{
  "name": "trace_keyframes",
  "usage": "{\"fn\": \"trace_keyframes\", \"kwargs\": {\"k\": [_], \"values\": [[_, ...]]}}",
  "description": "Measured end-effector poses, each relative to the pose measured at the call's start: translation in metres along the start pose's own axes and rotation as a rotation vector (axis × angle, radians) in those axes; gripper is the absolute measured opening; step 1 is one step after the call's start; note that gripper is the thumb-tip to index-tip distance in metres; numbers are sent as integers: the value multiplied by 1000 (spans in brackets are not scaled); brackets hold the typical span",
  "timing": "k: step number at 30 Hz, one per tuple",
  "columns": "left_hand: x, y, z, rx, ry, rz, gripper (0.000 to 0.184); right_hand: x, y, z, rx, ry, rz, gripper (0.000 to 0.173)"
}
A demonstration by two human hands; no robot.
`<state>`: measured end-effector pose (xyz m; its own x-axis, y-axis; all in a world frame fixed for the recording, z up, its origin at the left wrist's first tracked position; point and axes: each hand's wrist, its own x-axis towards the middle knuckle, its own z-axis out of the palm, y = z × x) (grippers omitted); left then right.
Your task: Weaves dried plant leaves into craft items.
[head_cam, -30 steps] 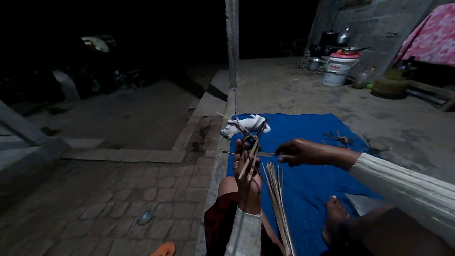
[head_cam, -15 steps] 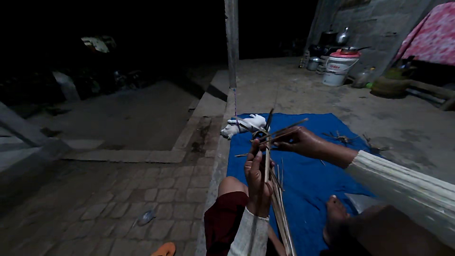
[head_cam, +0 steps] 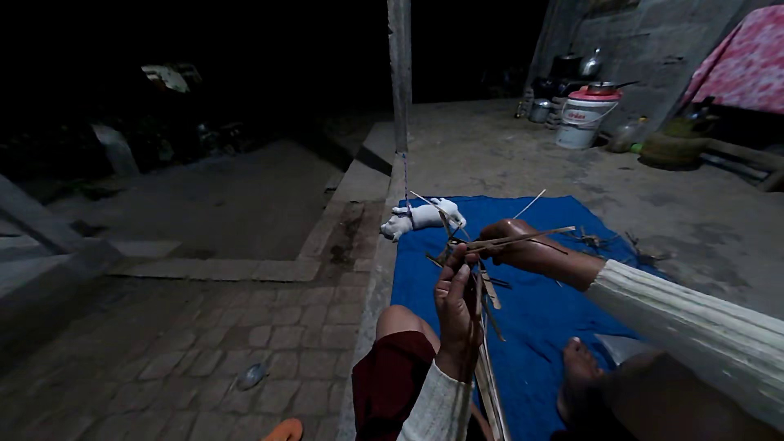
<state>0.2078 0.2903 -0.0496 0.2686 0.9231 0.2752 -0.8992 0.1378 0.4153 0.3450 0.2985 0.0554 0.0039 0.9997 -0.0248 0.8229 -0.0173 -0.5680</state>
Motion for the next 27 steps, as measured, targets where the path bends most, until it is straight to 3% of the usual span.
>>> {"fn": "trace_keyframes", "kwargs": {"k": [5,9,11,17,27], "values": [[-5,2,8,40,62,-59,31,3,1,1,24,-67,120,31],[-7,3,10,26,57,-58,31,10,13,10,383,-11,-1,15],[-7,3,10,26,44,-38,31,11,13,11,424,20,-28,10],[-11,0,12,13,17,-53,32,12,11,11,333,46,-16,13],[-12,-4,12,-4,-9,-79,31,9,9,11,31,152,-168,11]]}}
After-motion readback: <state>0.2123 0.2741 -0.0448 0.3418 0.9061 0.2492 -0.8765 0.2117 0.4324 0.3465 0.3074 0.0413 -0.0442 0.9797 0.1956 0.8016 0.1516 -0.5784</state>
